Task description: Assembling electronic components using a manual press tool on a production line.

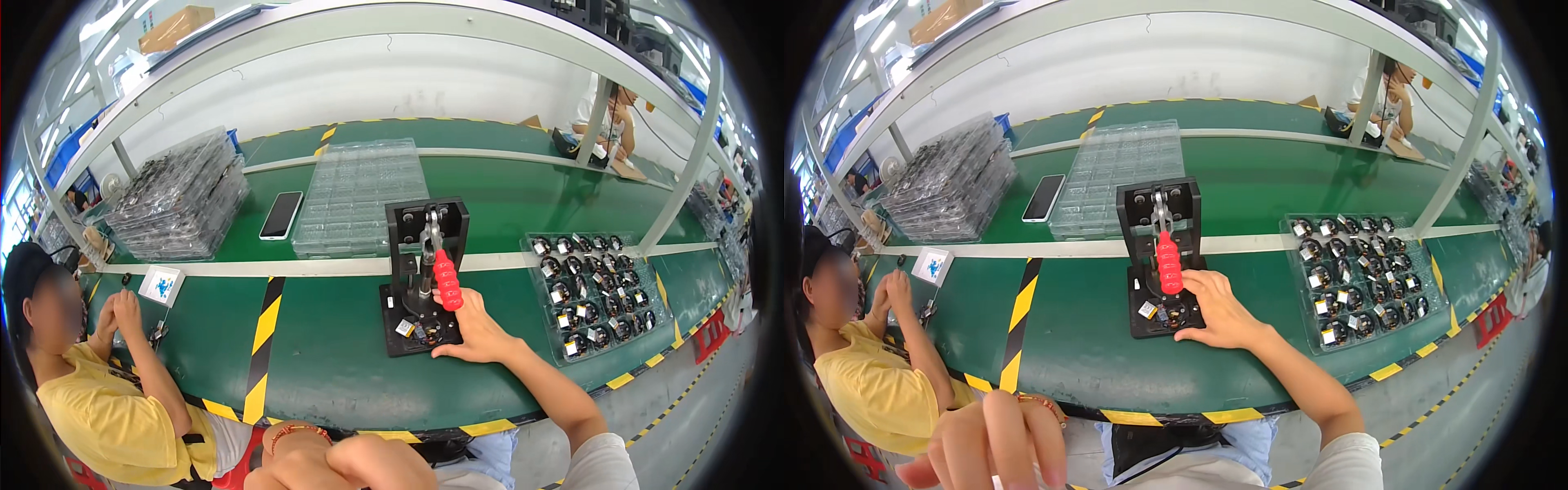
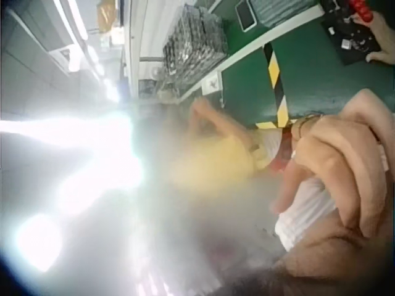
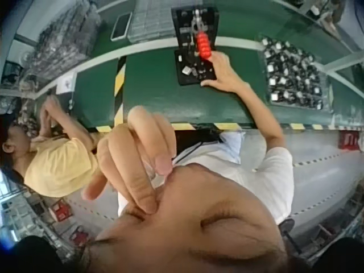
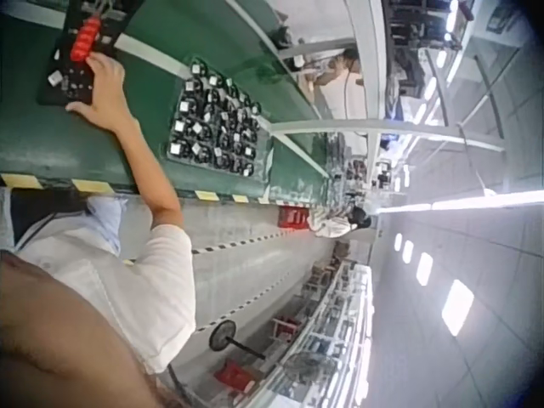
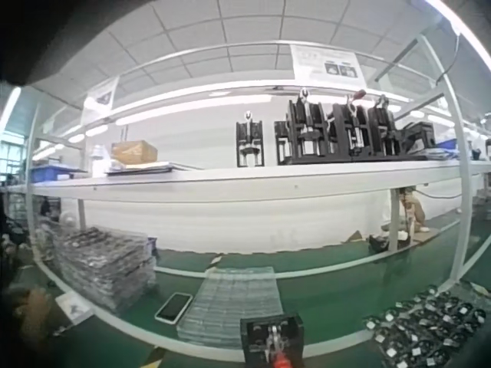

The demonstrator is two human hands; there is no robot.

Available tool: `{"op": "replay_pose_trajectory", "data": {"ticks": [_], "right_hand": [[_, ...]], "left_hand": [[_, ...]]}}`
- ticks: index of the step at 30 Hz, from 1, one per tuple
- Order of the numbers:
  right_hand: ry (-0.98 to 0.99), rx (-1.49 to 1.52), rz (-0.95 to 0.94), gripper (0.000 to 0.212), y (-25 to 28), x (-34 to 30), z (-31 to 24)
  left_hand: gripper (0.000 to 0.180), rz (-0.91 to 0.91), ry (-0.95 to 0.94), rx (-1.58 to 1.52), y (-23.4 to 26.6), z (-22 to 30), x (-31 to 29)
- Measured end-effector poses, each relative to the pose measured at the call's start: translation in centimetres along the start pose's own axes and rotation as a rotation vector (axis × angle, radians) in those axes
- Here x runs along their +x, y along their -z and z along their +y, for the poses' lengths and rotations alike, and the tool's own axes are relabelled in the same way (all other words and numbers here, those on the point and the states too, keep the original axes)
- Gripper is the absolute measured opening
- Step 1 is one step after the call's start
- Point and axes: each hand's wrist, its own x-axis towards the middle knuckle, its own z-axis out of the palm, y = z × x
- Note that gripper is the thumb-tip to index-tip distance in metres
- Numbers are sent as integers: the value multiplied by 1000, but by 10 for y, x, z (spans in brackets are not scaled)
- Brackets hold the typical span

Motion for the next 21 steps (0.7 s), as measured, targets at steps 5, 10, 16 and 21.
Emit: {"op": "replay_pose_trajectory", "data": {"ticks": [5, 10, 16, 21], "right_hand": [[-12, -42, 53, 87, 10, -4, -10], [-36, -93, 99, 82, 7, -7, -12], [42, -223, 99, 71, -4, -9, -12], [109, -309, 168, 61, -2, -10, -12]], "left_hand": [[43, -34, 107, -215, 13, -5, 1], [40, -22, 154, -243, 23, 4, -3], [35, -76, -10, -15, 26, -11, 3], [33, 48, 293, -119, 28, 20, -14]]}}
